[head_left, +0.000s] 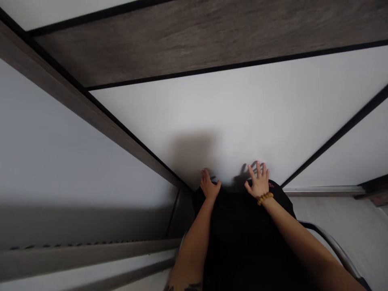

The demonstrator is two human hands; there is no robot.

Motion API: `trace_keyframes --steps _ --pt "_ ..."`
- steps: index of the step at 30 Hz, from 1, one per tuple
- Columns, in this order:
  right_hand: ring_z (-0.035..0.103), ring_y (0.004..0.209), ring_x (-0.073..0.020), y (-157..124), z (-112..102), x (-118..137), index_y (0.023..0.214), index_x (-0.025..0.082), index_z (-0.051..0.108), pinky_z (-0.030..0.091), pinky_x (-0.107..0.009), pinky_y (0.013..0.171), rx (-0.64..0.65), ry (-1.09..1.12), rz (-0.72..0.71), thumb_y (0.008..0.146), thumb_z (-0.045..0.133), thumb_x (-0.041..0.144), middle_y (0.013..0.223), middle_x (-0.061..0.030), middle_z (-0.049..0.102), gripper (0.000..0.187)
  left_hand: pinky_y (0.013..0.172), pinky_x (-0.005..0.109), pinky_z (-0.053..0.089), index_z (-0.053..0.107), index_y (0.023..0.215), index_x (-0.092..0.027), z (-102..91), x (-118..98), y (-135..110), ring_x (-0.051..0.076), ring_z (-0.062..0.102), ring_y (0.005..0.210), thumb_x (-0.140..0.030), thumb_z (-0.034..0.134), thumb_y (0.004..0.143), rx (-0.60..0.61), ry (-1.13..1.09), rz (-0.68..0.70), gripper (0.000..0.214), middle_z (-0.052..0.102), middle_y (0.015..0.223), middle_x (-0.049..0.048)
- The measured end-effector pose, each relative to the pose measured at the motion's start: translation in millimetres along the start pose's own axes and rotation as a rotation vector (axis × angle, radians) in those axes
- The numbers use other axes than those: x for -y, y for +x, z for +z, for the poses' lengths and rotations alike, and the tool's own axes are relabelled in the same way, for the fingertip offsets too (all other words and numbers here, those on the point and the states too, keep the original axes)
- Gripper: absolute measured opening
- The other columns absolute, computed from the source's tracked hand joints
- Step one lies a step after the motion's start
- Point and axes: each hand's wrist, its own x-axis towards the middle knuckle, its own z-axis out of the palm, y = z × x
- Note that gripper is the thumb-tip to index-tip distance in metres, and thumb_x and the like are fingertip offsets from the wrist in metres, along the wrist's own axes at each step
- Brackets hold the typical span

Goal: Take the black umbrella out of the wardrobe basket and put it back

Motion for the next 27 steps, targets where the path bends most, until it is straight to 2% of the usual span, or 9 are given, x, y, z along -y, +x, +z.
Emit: trace_keyframes --steps 3,6,10,15,18,22,25,27 --pt "0.005 0.151 -0.048 5 10 -1 0.164 0.024 0.015 0.019 -0.077 0.112 0.079 -0.054 0.062 0.085 0.055 0.033 0.168 -0.0132 0.005 0.09 0.118 0.055 0.032 0.022 0.16 -0.012 0.9 7 3 0.038 0.035 0.147 -0.028 0.067 0.075 -0.023 -0.022 0.027 0.097 0.032 0.161 0.0212" --pt "0.01 0.151 -0.0446 10 17 -8 0.164 0.02 0.009 0.017 -0.078 0.112 0.121 -0.09 0.119 0.086 0.05 0.033 0.167 -0.0139 0.011 0.09 0.12 0.057 0.028 0.021 0.159 -0.009 3.3 14 11 0.038 0.032 0.148 -0.028 0.066 0.076 -0.11 -0.057 -0.004 0.097 0.035 0.158 0.024" --pt "0.01 0.152 -0.0426 16 22 -18 0.164 0.015 0.006 0.016 -0.076 0.114 0.125 -0.098 0.176 0.085 0.048 0.034 0.167 -0.0145 0.014 0.091 0.122 0.054 0.025 0.018 0.158 -0.003 8.6 23 24 0.037 0.025 0.152 -0.029 0.064 0.076 -0.222 -0.087 -0.064 0.097 0.029 0.159 0.0283" --pt "0.006 0.152 -0.0447 16 31 -22 0.163 0.013 0.009 0.02 -0.072 0.116 0.034 -0.086 0.232 0.086 0.052 0.037 0.167 -0.0173 0.01 0.092 0.123 0.053 0.025 0.02 0.159 -0.008 12.7 29 30 0.036 0.024 0.152 -0.027 0.066 0.074 -0.135 -0.061 0.049 0.098 0.027 0.163 0.022" --pt "0.008 0.152 -0.0438 15 38 -14 0.163 0.014 0.009 0.022 -0.068 0.117 -0.034 -0.096 0.187 0.086 0.054 0.036 0.167 -0.019 0.001 0.092 0.121 0.054 0.029 0.025 0.159 -0.011 12.3 35 30 0.037 0.03 0.149 -0.025 0.065 0.073 -0.073 -0.054 0.084 0.096 0.029 0.163 0.019" --pt "0.006 0.152 -0.0438 17 46 4 0.163 0.021 0.016 0.023 -0.065 0.118 0.024 -0.095 0.07 0.083 0.058 0.034 0.168 -0.0132 -0.003 0.091 0.12 0.055 0.031 0.03 0.158 -0.012 12.8 45 31 0.037 0.037 0.145 -0.022 0.063 0.073 -0.047 -0.056 0.15 0.092 0.038 0.158 0.0185" --pt "0.005 0.152 -0.0461 20 51 10 0.162 0.023 0.023 0.02 -0.068 0.117 0.072 -0.132 0.124 0.08 0.063 0.034 0.168 -0.0125 -0.004 0.091 0.121 0.053 0.029 0.031 0.156 -0.01 13.4 54 36 0.036 0.038 0.145 -0.021 0.064 0.072 -0.074 -0.081 0.177 0.09 0.043 0.154 0.0206" --pt "0.006 0.151 -0.0462 22 52 9 0.161 0.025 0.026 0.018 -0.069 0.117 0.094 -0.169 0.176 0.079 0.063 0.034 0.169 -0.0106 -0.003 0.091 0.122 0.052 0.027 0.03 0.154 -0.007 13.5 61 41 0.036 0.035 0.147 -0.02 0.064 0.072 -0.162 -0.111 0.136 0.09 0.041 0.154 0.0233"
